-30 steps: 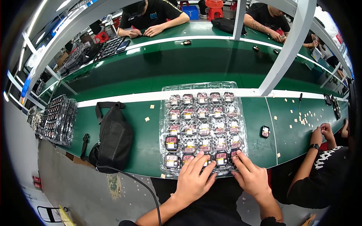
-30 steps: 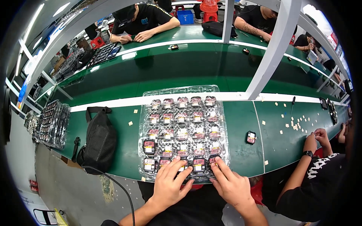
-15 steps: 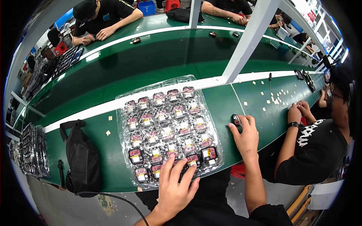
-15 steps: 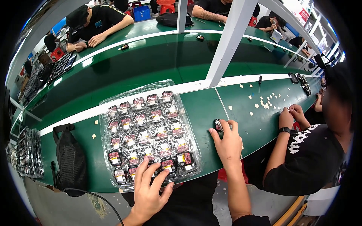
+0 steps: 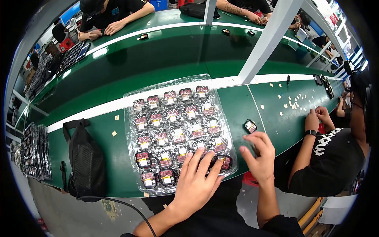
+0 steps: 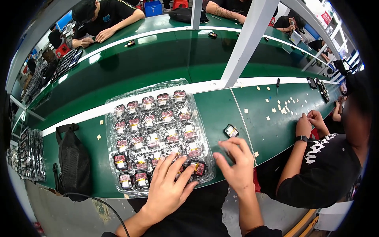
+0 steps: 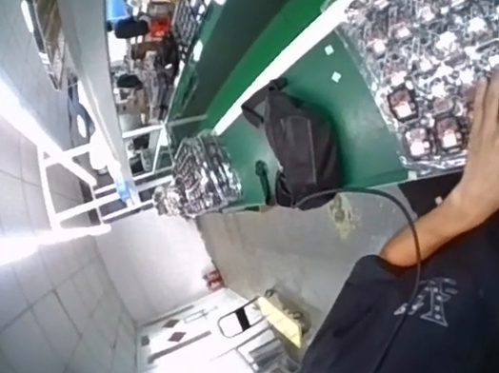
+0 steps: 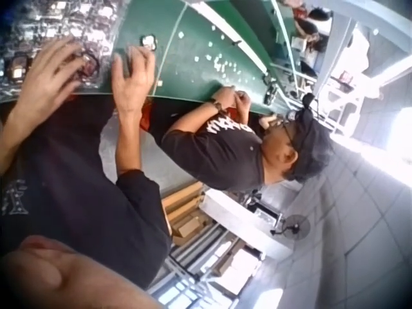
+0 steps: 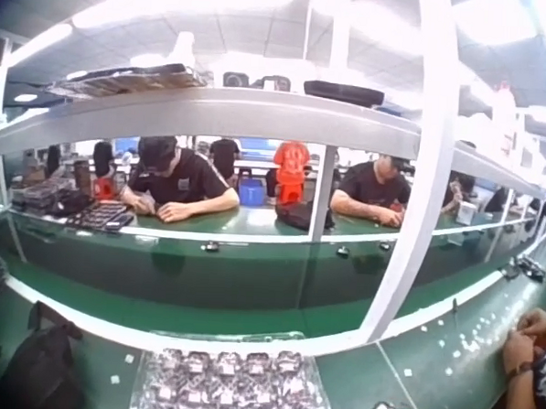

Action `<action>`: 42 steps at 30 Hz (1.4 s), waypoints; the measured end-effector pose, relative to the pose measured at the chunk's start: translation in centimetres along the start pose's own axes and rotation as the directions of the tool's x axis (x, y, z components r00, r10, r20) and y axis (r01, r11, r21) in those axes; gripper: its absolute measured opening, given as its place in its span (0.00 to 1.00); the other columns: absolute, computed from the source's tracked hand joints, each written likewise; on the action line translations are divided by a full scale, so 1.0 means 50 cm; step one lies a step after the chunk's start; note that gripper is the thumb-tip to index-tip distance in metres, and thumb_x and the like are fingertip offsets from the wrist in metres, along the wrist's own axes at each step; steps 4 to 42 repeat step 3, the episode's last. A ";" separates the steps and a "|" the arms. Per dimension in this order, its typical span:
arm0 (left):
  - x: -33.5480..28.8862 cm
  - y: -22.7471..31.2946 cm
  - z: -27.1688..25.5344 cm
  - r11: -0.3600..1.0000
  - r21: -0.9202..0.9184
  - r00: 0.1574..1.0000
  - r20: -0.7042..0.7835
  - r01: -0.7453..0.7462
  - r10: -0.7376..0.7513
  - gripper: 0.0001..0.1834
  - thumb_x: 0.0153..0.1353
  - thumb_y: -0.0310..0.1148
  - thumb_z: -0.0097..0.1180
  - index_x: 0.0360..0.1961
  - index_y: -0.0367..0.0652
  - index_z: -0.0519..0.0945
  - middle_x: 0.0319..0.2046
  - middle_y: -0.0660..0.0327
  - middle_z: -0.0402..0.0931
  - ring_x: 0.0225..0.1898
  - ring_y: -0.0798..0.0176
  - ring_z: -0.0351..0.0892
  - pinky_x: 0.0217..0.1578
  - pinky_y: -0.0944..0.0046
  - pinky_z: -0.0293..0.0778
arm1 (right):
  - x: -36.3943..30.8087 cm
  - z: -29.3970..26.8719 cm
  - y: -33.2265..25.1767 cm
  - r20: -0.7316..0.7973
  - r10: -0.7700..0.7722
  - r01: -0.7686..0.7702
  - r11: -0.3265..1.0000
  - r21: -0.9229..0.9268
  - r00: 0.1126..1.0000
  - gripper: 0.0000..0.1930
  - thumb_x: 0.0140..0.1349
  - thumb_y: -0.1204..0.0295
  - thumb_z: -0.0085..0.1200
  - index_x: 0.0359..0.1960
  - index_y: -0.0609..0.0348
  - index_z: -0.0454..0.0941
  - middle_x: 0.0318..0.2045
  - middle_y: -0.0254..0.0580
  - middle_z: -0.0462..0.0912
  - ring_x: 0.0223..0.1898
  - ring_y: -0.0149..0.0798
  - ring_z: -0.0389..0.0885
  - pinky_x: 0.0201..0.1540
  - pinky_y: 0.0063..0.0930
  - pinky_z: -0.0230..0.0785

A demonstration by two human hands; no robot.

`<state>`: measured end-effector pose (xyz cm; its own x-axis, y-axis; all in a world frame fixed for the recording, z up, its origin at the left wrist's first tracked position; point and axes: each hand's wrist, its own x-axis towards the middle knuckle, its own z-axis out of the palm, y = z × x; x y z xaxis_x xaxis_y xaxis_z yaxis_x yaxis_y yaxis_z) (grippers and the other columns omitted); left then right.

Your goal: Assembling small electronic components on a factory assembly line.

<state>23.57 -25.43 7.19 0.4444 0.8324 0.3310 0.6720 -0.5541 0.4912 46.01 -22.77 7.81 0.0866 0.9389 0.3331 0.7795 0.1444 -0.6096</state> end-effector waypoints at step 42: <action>-0.001 0.002 -0.021 0.999 0.017 0.999 -0.004 0.039 -0.039 0.26 0.57 0.39 0.72 0.57 0.46 0.82 0.62 0.52 0.72 0.67 0.39 0.67 0.68 0.34 0.61 | -0.031 -0.013 -0.053 0.248 -0.150 0.127 0.986 0.107 0.957 0.22 0.51 0.71 0.77 0.50 0.54 0.88 0.47 0.44 0.83 0.40 0.41 0.90 0.37 0.26 0.82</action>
